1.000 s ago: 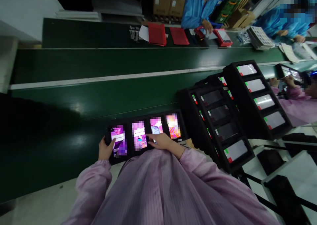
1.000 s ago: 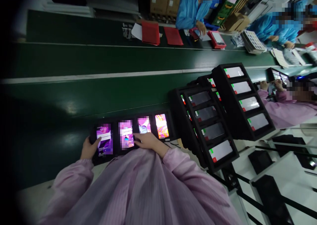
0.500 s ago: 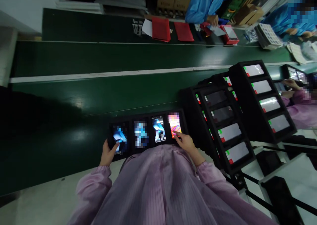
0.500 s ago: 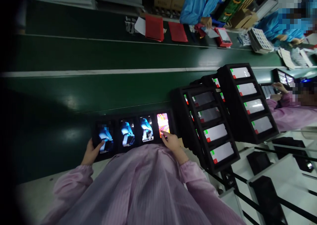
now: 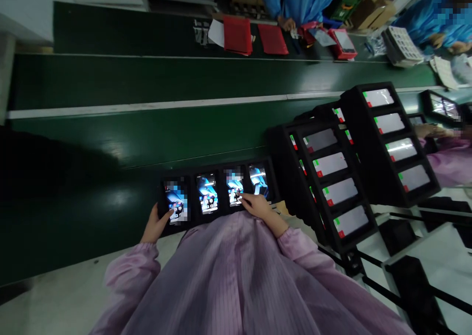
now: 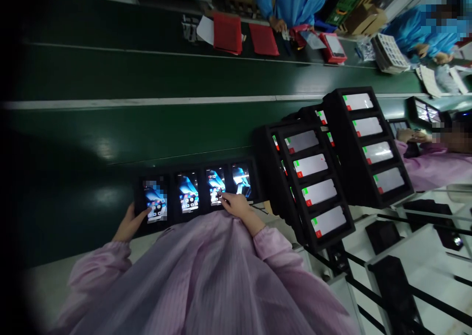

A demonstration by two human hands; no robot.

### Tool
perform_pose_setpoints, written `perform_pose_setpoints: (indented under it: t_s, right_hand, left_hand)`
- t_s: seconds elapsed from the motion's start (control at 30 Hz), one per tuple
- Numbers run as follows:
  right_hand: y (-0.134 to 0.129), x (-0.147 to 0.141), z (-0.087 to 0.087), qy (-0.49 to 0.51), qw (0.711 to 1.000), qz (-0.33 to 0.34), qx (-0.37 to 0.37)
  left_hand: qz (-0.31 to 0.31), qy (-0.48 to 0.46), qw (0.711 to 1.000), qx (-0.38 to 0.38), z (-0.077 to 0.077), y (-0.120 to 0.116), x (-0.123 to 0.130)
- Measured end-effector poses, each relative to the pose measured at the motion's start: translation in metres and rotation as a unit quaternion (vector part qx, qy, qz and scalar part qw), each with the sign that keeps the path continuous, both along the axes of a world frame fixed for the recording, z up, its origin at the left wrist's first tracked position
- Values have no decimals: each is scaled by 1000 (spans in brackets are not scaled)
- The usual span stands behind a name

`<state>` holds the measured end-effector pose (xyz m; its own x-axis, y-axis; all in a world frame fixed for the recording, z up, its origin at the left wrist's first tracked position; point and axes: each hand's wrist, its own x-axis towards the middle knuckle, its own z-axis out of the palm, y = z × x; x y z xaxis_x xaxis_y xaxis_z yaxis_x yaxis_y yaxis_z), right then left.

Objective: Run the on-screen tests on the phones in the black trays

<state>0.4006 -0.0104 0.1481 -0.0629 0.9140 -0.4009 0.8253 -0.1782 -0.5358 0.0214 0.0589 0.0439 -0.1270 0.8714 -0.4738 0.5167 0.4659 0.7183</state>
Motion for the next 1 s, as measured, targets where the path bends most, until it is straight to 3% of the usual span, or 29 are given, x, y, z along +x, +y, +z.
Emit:
perform_pose_setpoints:
  t_s: [0.2, 0.3, 0.53, 0.83, 1.0]
  right_hand:
    - [-34, 25, 3, -26, 998, -60, -10]
    - [-42, 29, 7, -27, 999, -24, -22]
    - [-13, 1, 7, -24, 985, 147, -84]
    - [0, -6, 2, -60, 992, 94, -63]
    - [13, -24, 3, 12, 984, 175, -34]
  left_hand:
    - [10, -26, 999, -38, -2, -17, -9]
    - [-8, -40, 998, -39, -5, -21, -10]
    - [-53, -49, 997, -32, -9, -17, -14]
    - [-76, -31, 996, -33, -5, -17, -15]
    - [-55, -12, 998, 23, -18, -19, -9]
